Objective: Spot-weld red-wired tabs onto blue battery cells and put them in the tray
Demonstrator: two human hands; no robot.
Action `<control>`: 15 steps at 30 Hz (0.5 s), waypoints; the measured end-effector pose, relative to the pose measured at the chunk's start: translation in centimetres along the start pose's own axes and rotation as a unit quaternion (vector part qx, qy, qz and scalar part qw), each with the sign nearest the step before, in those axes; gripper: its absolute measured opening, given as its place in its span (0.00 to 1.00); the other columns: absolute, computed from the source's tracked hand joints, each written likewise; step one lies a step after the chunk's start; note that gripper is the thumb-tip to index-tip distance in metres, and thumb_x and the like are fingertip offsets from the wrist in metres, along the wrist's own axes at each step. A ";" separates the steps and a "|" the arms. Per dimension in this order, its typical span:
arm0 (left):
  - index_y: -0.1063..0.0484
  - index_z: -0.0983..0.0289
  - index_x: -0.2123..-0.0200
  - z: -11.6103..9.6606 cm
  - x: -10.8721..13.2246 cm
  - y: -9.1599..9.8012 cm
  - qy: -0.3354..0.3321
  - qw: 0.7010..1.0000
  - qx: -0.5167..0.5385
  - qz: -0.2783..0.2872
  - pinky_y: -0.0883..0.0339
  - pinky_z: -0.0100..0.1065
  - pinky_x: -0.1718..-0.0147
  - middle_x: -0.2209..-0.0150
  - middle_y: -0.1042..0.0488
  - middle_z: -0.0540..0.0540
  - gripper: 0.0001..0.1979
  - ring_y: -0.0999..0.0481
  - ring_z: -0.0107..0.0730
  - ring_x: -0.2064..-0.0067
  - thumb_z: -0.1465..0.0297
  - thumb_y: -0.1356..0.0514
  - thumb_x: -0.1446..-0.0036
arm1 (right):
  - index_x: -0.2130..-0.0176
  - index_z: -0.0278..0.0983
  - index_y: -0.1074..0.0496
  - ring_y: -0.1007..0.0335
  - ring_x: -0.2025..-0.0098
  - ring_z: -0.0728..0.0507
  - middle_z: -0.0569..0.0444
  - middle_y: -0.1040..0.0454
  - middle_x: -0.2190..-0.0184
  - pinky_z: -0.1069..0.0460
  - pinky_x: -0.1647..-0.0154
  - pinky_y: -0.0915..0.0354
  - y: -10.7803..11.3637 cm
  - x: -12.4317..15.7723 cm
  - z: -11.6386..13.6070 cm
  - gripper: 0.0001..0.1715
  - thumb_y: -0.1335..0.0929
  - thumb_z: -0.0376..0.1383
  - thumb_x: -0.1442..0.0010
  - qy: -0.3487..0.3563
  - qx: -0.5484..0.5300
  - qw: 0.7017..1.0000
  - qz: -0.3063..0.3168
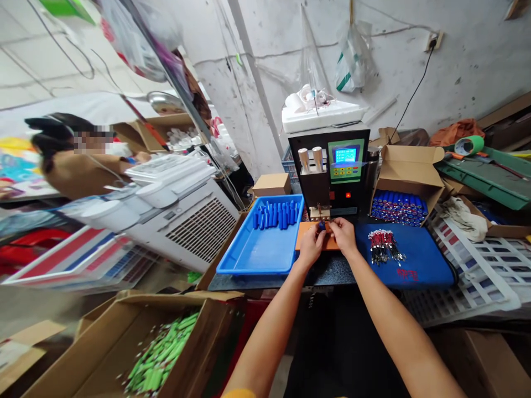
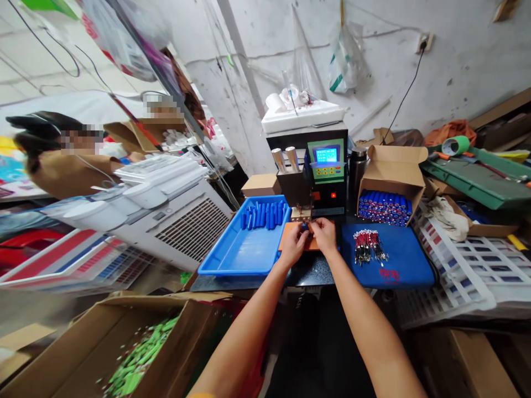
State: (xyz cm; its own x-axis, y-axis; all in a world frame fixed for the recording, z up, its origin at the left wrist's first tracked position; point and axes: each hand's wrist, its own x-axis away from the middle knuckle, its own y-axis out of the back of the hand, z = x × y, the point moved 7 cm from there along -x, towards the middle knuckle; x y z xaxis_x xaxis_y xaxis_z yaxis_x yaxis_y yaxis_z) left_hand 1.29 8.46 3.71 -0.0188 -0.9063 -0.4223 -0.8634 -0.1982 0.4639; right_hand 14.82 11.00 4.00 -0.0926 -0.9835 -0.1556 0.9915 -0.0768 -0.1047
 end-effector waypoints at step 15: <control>0.27 0.62 0.54 0.5 0.0 0.1 0.011 0.999 0.039 -0.012 0.34 0.37 0.56 0.61 0.23 0.57 0.11 0.24 0.39 0.57 0.68 0.43 0.39 | 0.71 0.39 0.31 0.30 0.69 0.43 0.52 0.24 0.72 0.51 0.66 0.37 -0.7 0.8 1.1 0.13 0.34 0.46 0.45 0.065 0.137 0.988 -0.017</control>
State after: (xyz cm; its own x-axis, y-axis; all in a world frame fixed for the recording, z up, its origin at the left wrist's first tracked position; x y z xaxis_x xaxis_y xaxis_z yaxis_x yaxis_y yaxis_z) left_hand 0.98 8.60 3.32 0.0134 -0.9097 -0.4151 -0.8998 -0.1921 0.3919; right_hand 14.15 10.13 5.02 -0.1198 -0.9517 -0.2826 0.9734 -0.1686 0.1549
